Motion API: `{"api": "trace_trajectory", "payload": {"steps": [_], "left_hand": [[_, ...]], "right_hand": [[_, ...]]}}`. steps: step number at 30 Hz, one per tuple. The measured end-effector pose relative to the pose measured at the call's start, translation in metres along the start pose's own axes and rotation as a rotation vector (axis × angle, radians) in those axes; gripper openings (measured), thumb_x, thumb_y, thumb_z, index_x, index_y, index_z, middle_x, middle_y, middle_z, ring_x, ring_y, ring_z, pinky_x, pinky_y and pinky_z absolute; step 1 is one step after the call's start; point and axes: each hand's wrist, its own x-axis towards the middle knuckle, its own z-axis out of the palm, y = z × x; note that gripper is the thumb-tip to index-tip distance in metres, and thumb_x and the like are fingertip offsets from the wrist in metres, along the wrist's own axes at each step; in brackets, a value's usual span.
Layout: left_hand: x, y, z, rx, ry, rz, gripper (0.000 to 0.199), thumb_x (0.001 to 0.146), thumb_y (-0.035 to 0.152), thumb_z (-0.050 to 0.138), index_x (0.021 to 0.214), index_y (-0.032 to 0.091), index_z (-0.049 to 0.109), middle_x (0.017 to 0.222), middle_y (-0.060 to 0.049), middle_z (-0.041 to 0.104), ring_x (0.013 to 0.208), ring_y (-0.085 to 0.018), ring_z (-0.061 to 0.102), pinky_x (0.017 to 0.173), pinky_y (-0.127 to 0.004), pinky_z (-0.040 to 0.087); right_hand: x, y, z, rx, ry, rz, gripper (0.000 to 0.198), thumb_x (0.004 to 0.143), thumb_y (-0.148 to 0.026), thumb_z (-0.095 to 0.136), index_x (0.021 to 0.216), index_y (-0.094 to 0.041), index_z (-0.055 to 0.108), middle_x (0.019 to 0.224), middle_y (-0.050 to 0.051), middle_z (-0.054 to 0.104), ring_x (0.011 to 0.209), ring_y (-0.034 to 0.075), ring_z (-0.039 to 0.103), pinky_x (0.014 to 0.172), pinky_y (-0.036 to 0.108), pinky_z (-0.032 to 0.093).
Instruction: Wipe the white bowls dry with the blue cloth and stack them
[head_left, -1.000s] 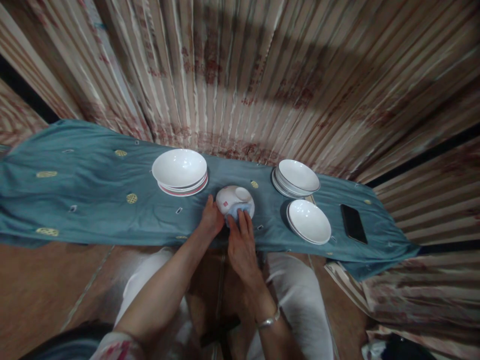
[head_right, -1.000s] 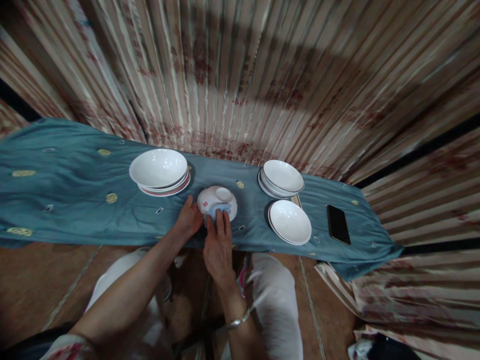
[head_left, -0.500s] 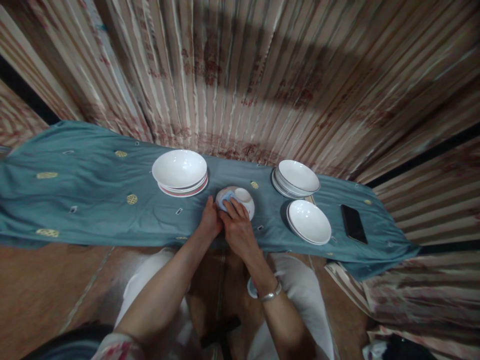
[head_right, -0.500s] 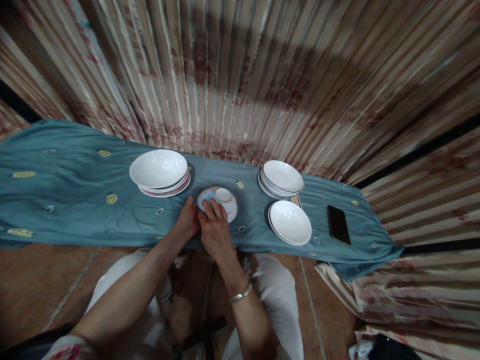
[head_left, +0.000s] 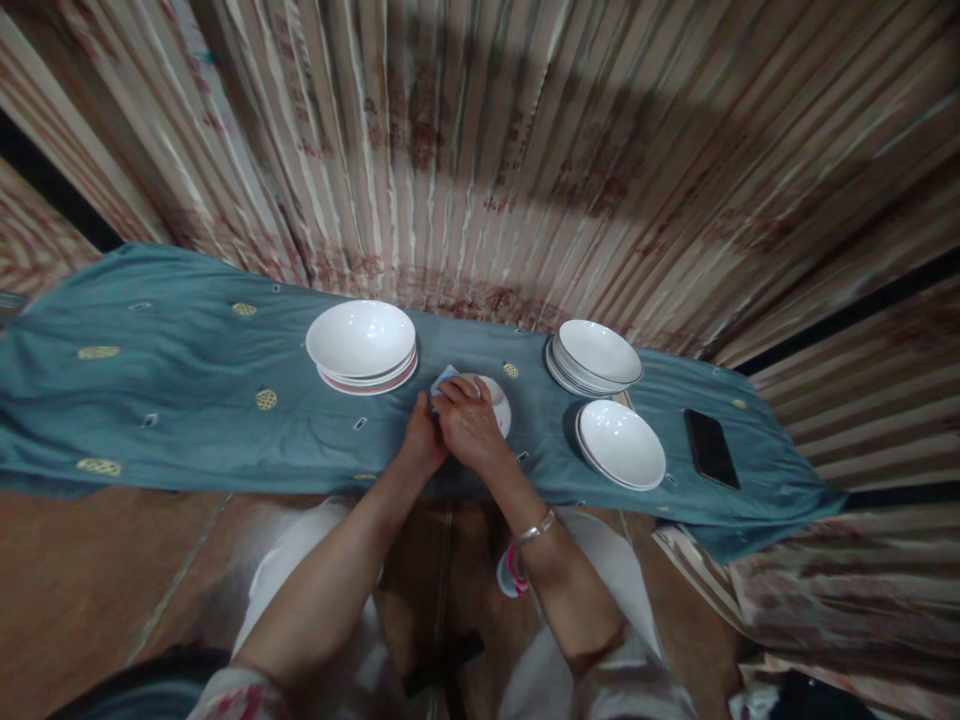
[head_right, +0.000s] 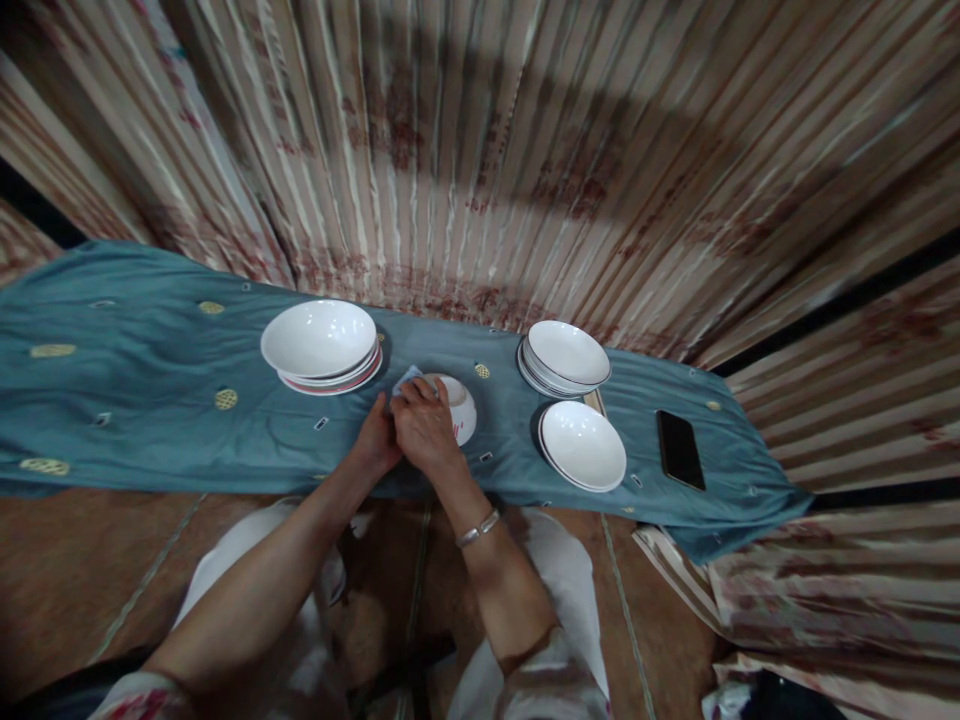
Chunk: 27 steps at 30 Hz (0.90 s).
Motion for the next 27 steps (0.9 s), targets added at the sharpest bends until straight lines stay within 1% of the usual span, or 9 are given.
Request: {"api": "trace_trajectory", "payload": {"steps": [4, 8, 13, 16, 19, 23, 27], "left_hand": [[-0.001, 0.001, 0.001, 0.000, -0.016, -0.010, 0.051, 0.104, 0.041, 0.024, 0.133, 0.011, 0.055, 0.112, -0.013, 0.074, 0.111, -0.024, 0.069, 0.101, -0.040, 0.052], [0.003, 0.001, -0.005, 0.061, -0.082, -0.009, 0.054, 0.104, 0.043, 0.023, 0.137, 0.013, 0.053, 0.117, -0.013, 0.073, 0.116, -0.026, 0.066, 0.104, -0.044, 0.050], [0.007, 0.001, -0.011, 0.136, -0.049, 0.013, 0.059, 0.103, 0.047, 0.022, 0.142, 0.013, 0.051, 0.120, -0.014, 0.072, 0.119, -0.027, 0.064, 0.106, -0.044, 0.048], [0.009, 0.001, -0.013, 0.141, -0.059, 0.004, 0.059, 0.103, 0.048, 0.024, 0.144, 0.015, 0.049, 0.123, -0.014, 0.072, 0.119, -0.029, 0.065, 0.106, -0.046, 0.048], [0.012, 0.001, -0.014, 0.119, -0.067, 0.010, 0.060, 0.102, 0.049, 0.025, 0.145, 0.014, 0.048, 0.124, -0.015, 0.071, 0.117, -0.029, 0.066, 0.105, -0.045, 0.049], [0.011, 0.001, -0.013, 0.126, -0.045, 0.012, 0.060, 0.103, 0.049, 0.024, 0.145, 0.015, 0.049, 0.121, -0.015, 0.073, 0.117, -0.029, 0.066, 0.105, -0.046, 0.049], [0.010, 0.001, -0.011, 0.098, -0.046, 0.006, 0.062, 0.103, 0.048, 0.025, 0.149, 0.012, 0.045, 0.124, -0.016, 0.072, 0.116, -0.029, 0.067, 0.104, -0.044, 0.049]], "right_hand": [[0.013, 0.003, -0.006, -0.021, -0.049, 0.011, 0.032, 0.101, -0.016, 0.040, 0.109, -0.016, 0.071, 0.123, 0.011, 0.069, 0.128, 0.027, 0.051, 0.118, 0.050, 0.026], [0.023, 0.008, -0.012, -0.018, -0.064, 0.027, 0.030, 0.097, -0.013, 0.044, 0.108, -0.016, 0.072, 0.119, 0.013, 0.071, 0.119, 0.028, 0.058, 0.113, 0.047, 0.032], [0.035, 0.021, -0.014, 0.022, -0.096, 0.073, 0.031, 0.096, -0.010, 0.045, 0.107, -0.014, 0.074, 0.116, 0.013, 0.074, 0.112, 0.025, 0.064, 0.103, 0.037, 0.040], [0.042, 0.031, -0.012, 0.069, -0.122, 0.096, 0.035, 0.095, -0.008, 0.044, 0.112, -0.012, 0.074, 0.117, 0.014, 0.074, 0.109, 0.025, 0.066, 0.100, 0.036, 0.043], [0.048, 0.041, -0.009, 0.120, -0.126, 0.132, 0.037, 0.096, -0.008, 0.042, 0.117, -0.011, 0.073, 0.121, 0.015, 0.073, 0.112, 0.026, 0.066, 0.099, 0.036, 0.045], [0.055, 0.056, -0.004, 0.192, -0.114, 0.195, 0.039, 0.096, -0.009, 0.042, 0.116, -0.016, 0.075, 0.123, 0.011, 0.074, 0.114, 0.023, 0.067, 0.101, 0.031, 0.047], [0.060, 0.075, 0.003, 0.333, -0.091, 0.266, 0.040, 0.095, -0.009, 0.041, 0.111, -0.019, 0.077, 0.119, 0.007, 0.076, 0.111, 0.018, 0.069, 0.098, 0.028, 0.050]]}}
